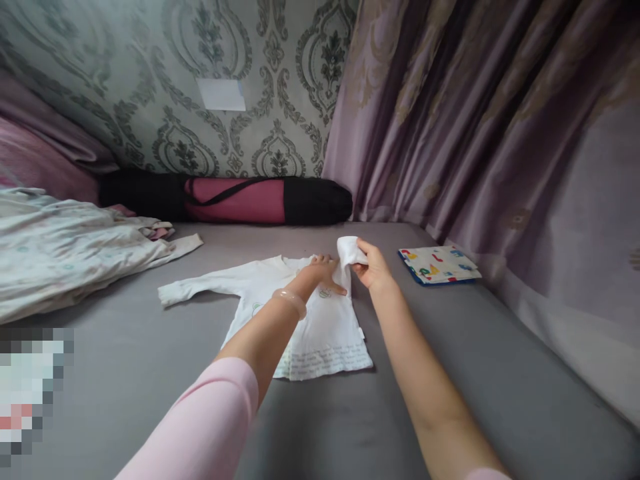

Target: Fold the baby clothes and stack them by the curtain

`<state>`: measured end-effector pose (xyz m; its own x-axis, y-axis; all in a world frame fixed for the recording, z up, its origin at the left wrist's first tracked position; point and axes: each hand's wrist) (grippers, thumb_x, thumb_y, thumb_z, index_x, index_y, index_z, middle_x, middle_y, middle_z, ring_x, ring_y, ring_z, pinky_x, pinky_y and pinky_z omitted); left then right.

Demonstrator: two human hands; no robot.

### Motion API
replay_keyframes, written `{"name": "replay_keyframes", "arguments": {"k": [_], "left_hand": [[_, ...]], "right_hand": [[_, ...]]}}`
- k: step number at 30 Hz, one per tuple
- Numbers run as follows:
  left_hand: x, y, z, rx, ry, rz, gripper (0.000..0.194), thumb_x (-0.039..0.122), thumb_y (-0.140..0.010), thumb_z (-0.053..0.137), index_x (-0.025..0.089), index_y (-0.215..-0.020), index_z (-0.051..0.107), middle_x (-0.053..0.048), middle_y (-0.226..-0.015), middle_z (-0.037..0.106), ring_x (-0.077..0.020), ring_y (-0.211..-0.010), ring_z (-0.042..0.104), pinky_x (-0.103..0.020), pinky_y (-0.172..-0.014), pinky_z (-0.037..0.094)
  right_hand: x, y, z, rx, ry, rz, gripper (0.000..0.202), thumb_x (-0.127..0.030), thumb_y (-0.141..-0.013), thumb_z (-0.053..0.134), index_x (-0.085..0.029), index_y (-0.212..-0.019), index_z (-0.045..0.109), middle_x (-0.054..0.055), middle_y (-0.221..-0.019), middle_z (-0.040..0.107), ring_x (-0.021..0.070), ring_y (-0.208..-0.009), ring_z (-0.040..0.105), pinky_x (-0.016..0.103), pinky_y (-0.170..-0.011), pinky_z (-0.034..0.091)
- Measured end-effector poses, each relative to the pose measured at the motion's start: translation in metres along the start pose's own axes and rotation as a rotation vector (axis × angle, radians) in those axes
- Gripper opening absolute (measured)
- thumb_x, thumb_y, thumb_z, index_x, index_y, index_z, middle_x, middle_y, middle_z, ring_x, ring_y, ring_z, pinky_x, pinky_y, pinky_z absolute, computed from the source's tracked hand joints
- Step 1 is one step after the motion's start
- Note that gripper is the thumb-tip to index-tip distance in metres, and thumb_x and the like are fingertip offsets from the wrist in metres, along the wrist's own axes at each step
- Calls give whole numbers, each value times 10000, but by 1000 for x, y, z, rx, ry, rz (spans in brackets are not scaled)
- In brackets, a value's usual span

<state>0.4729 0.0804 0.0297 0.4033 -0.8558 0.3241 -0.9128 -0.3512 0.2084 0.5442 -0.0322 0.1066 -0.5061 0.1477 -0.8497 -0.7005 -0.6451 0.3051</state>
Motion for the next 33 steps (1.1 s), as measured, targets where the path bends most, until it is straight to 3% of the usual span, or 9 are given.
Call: {"name": "replay_keyframes", "arguments": {"k": [5, 11, 13, 15, 18, 22, 28, 30, 33], "left_hand": [[-24, 30, 9, 122, 112, 31, 1231, 634, -578, 742, 89, -1509, 150, -267, -1565, 131, -427, -1435, 153, -495, -1125, 248], [-81, 88, 18, 475, 185, -25, 621, 379, -829, 572, 130, -1379, 425, -191, -1419, 452, -320, -1334, 407, -455, -1099, 340], [-97, 101, 23, 564, 180, -106, 499, 294, -851, 520, 124, -1319, 486, -175, -1365, 506, -298, -1307, 440, -442, -1098, 349], [-106, 109, 28, 617, 180, -178, 449, 200, -851, 456, 128, -1291, 510, -158, -1326, 544, -280, -1281, 465, -439, -1087, 367], [-110, 113, 36, 638, 199, -256, 541, 70, -783, 394, 114, -1312, 493, -147, -1277, 583, -259, -1236, 503, -423, -1073, 386], [-105, 113, 44, 687, 213, -277, 597, 23, -752, 367, 50, -1343, 446, -179, -1296, 566, -245, -1224, 513, -386, -1073, 387], [-100, 111, 51, 850, 171, -226, 366, 128, -900, 339, 102, -1208, 535, -168, -1154, 622, -246, -1135, 559, -426, -1021, 429], [-98, 112, 51, 876, 134, -160, 342, 122, -901, 348, 121, -1183, 542, -159, -1138, 627, -244, -1118, 567, -435, -1004, 444], [-92, 116, 48, 886, 56, -33, 321, 149, -916, 372, 150, -1185, 547, -148, -1170, 622, -247, -1156, 554, -457, -1025, 428]], "right_hand": [[13, -5, 7, 76, 107, -65, 125, -233, -811, 651, -180, -774, 545, -64, -537, 568, 66, -377, 497, 146, -274, 285], [36, -9, 25, 111, 247, -120, 131, -275, -809, 641, -189, -888, 581, -48, -635, 600, 85, -448, 547, 154, -312, 350], [48, -7, 34, 43, 330, -117, 187, -325, -840, 616, -191, -967, 587, -22, -714, 635, 97, -501, 579, 164, -352, 399], [59, -4, 40, -118, 441, -46, 277, -417, -884, 557, -187, -1034, 589, 34, -849, 680, 124, -568, 622, 203, -417, 467], [69, -2, 40, -310, 593, 43, 418, -524, -934, 435, -174, -1102, 591, 129, -1117, 670, 160, -716, 674, 259, -550, 533], [72, -12, 24, -267, 722, -38, 457, -466, -986, 303, -150, -1092, 615, 156, -1201, 646, 167, -872, 681, 255, -657, 532], [80, -23, 3, -291, 1240, -438, 308, -228, -914, 424, -157, -1082, 672, 114, -1114, 699, 207, -1051, 642, 337, -922, 476], [89, -17, 3, -403, 1413, -564, 382, -211, -920, 382, -140, -1204, 629, 131, -1262, 633, 213, -1209, 553, 351, -1040, 391], [104, -3, 10, -589, 1592, -627, 509, -262, -954, 308, -83, -1409, 448, 145, -1517, 367, 225, -1425, 278, 403, -1164, 192]]}}
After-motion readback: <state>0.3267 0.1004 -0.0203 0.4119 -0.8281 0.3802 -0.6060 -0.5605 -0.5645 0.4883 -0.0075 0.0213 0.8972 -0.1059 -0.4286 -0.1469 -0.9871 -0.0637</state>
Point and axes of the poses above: each hand's wrist, its own y-axis away from the middle knuckle, its own z-axis out of the palm, x = y × z
